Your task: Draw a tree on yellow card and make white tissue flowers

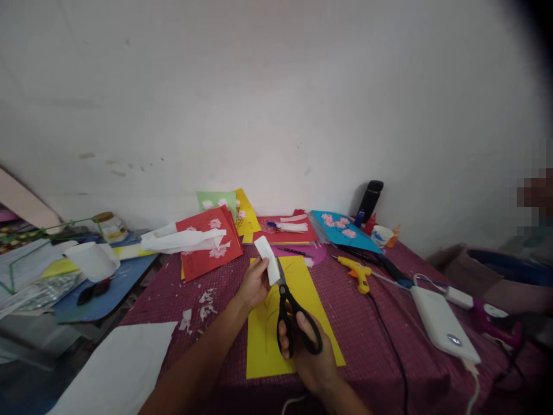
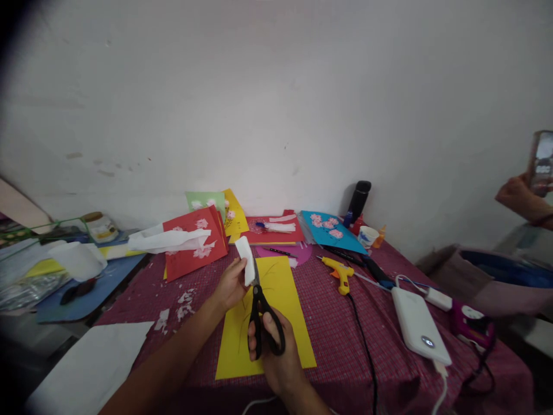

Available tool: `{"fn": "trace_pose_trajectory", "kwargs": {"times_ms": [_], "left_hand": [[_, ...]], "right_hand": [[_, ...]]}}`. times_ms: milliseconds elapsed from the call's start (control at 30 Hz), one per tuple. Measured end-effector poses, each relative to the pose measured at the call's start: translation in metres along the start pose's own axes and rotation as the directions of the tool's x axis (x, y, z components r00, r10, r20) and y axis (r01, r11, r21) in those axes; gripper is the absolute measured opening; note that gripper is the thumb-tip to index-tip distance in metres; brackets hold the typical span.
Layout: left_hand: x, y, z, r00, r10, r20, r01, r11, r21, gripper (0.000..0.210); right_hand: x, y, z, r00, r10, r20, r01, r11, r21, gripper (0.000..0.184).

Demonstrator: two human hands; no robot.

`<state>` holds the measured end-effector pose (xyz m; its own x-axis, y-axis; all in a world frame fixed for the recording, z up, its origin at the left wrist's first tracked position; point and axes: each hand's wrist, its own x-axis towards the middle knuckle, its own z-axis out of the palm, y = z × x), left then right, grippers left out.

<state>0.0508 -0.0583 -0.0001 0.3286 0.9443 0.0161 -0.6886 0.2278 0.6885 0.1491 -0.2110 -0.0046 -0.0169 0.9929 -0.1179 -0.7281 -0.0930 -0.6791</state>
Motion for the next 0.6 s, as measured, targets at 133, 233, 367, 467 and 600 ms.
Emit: {"fn": "trace_pose_trajectory", "kwargs": {"times_ms": [133, 233, 367, 467, 600], "left_hand": [[-0.001, -0.001, -0.001, 0.999, 0.019, 0.033, -0.02, 0.999, 0.045, 0.032], [-0.002, -0.002, -0.002, 0.997, 0.028, 0.076, -0.035, 0.996, 0.087, 0.033], [-0.003, -0.004, -0.003, 0.991, 0.033, 0.128, -0.048, 0.992, 0.116, 0.033], [-0.004, -0.004, -0.003, 0.99, 0.013, 0.144, -0.034, 0.989, 0.146, 0.033], [-0.005, -0.004, -0.002, 0.987, -0.029, 0.16, 0.0, 0.984, 0.179, 0.032]], "right_hand": [[0.0, -0.003, -0.003, 1.0, 0.029, 0.011, -0.029, 0.999, 0.044, 0.034], [0.0, -0.005, -0.005, 0.999, 0.05, 0.002, -0.05, 0.997, 0.053, 0.032], [0.001, -0.008, -0.007, 0.999, 0.033, 0.014, -0.033, 0.998, 0.046, 0.03], [0.003, -0.011, -0.009, 1.0, 0.024, 0.016, -0.024, 0.999, 0.04, 0.029], [0.004, -0.014, -0.012, 0.999, 0.035, 0.016, -0.036, 0.999, 0.035, 0.03]]}}
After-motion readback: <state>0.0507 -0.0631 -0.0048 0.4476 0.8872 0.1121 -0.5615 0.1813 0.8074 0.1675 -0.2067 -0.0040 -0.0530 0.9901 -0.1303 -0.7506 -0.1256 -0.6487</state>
